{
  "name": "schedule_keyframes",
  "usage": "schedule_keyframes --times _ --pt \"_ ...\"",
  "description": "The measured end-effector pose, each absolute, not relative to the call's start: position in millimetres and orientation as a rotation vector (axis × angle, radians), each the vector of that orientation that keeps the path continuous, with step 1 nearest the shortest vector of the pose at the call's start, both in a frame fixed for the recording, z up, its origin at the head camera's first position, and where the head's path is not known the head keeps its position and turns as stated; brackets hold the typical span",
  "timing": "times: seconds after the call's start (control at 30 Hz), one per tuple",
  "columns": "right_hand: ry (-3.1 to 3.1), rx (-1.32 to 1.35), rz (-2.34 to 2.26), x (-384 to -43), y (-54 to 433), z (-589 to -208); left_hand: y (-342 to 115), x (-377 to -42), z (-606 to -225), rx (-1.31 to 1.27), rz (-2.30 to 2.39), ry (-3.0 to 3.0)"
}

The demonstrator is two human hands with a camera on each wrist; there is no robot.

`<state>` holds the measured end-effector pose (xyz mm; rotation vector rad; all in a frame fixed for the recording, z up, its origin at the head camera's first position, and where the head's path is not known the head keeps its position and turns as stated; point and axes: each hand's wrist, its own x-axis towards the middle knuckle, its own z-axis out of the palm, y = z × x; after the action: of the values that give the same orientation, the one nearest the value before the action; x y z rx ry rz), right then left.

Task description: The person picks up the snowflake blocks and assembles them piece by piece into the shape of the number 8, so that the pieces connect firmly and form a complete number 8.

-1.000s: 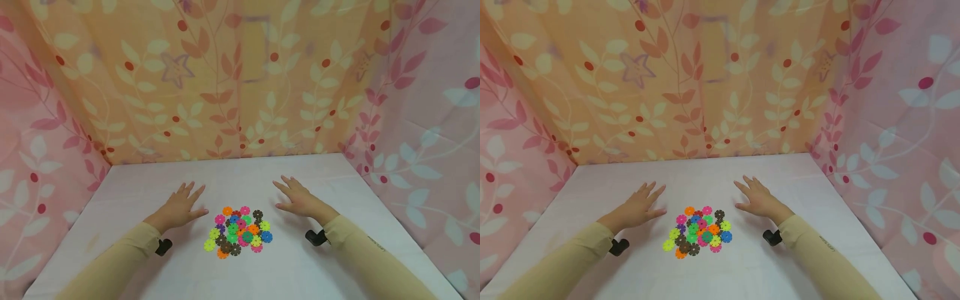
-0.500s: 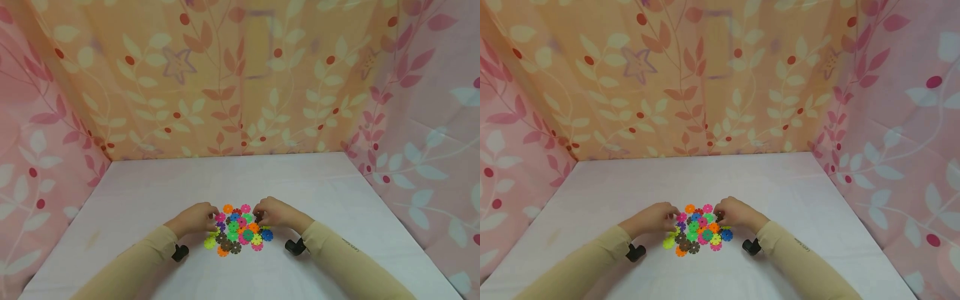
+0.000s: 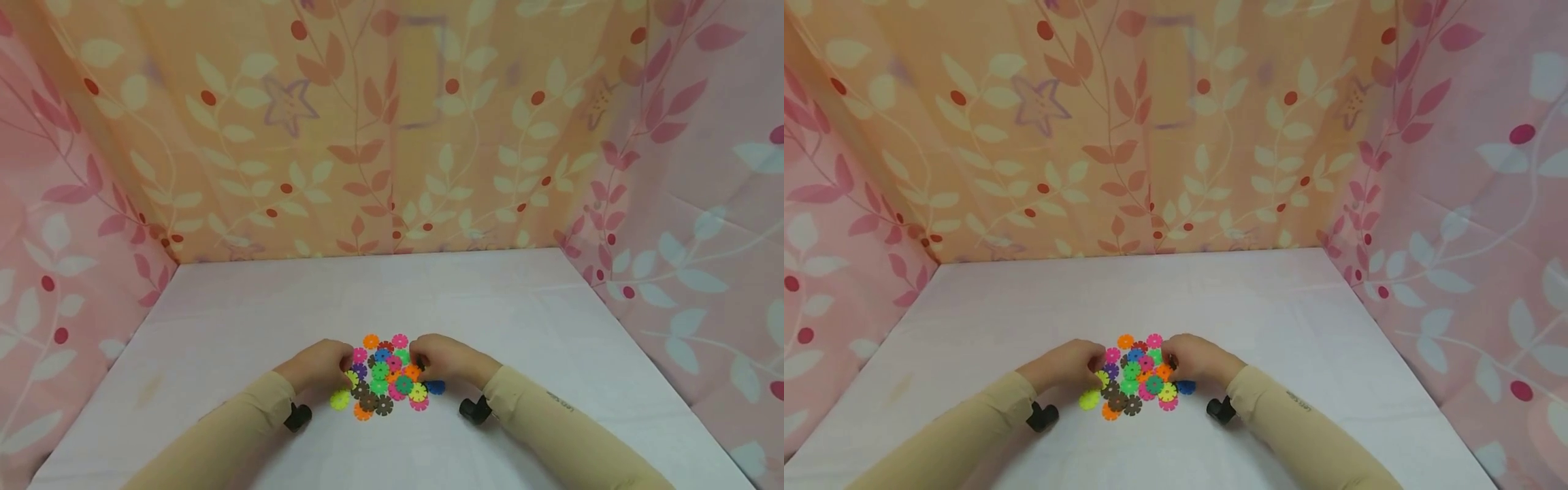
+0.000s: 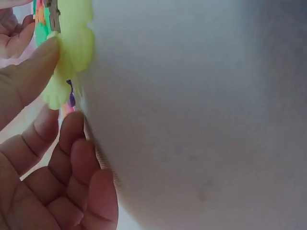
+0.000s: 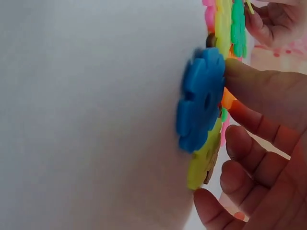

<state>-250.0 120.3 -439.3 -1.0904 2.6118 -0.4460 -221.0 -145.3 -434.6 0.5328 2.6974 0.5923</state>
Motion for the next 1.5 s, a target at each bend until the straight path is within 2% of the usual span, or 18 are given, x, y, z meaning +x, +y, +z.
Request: schedule_keyframes --times 0.5,0.97,1.5 --pt "2.531 -1.119 -0.499 -249 119 -437 -142 -222 -432 0.543 0.747 2.611" --pt "2.675 -1.108 -0.929 -240 108 -416 -126 -227 -425 0.3 1.348 2.31" --pt "2.787 -1.227 -0.93 -234 100 -412 -117 -224 -423 0.118 1.644 2.125"
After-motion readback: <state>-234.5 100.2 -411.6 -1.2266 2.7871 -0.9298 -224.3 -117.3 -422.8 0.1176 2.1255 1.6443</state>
